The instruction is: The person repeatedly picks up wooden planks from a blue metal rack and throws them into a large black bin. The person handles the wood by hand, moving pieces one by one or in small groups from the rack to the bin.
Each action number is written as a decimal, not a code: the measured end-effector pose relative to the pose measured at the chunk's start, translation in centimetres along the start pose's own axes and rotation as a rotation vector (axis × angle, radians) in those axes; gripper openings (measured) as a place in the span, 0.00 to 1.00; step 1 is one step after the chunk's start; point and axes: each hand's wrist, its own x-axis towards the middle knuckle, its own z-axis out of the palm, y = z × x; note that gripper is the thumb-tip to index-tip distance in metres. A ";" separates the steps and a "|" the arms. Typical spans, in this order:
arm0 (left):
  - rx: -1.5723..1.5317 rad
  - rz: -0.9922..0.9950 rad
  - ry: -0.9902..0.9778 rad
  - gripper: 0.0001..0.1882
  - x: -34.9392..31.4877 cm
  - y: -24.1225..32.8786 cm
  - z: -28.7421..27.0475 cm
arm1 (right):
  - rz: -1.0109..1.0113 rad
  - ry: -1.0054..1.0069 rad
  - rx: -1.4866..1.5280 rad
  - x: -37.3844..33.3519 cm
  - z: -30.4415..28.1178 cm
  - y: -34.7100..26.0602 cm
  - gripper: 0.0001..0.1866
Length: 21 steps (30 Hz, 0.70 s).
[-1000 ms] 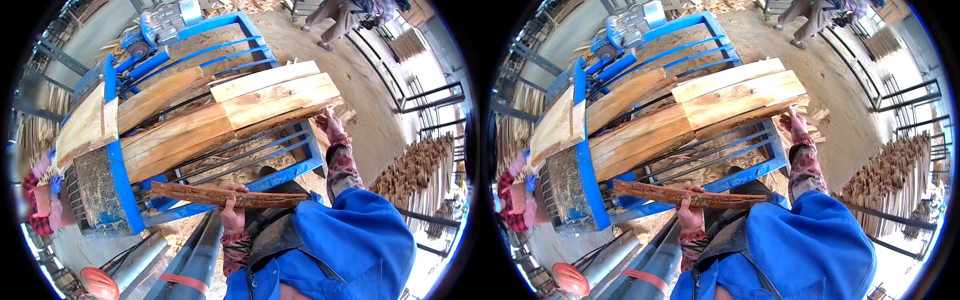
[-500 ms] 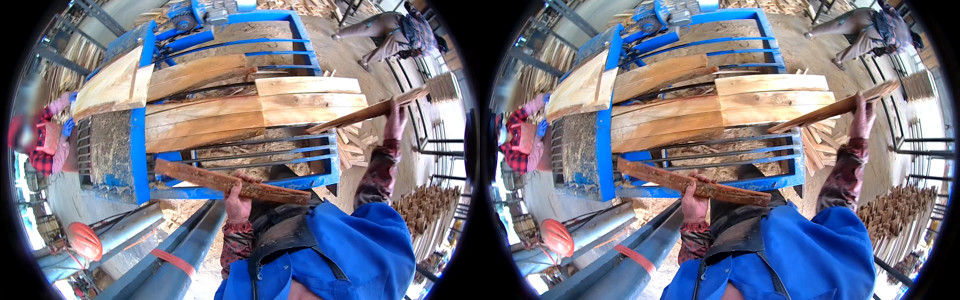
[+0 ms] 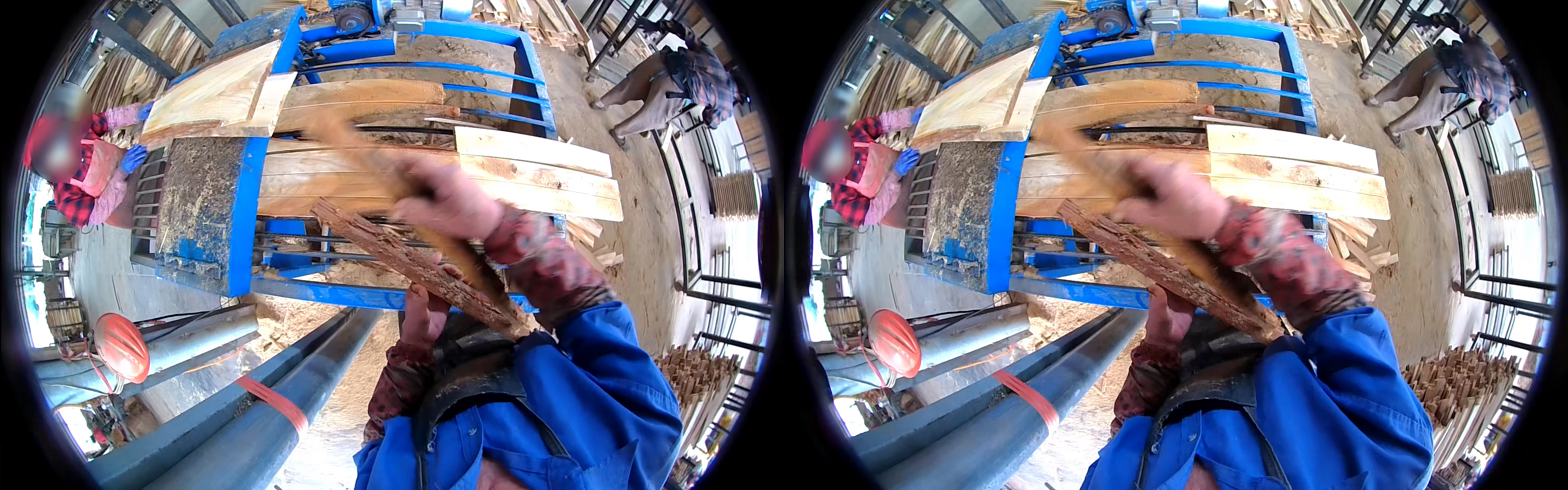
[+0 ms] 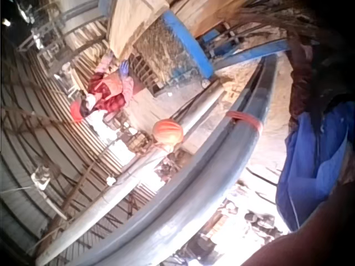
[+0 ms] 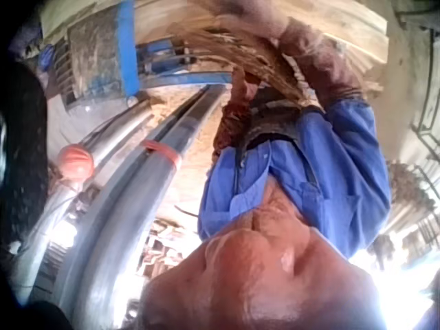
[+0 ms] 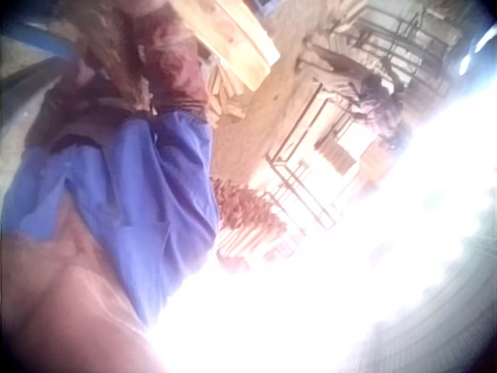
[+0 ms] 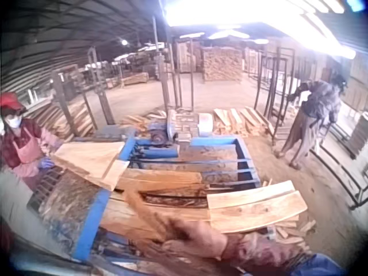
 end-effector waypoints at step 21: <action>0.134 0.201 0.317 0.20 -2.6 2.6 -3.3 | 0.263 -0.268 -0.689 8.8 1.9 21.2 0.22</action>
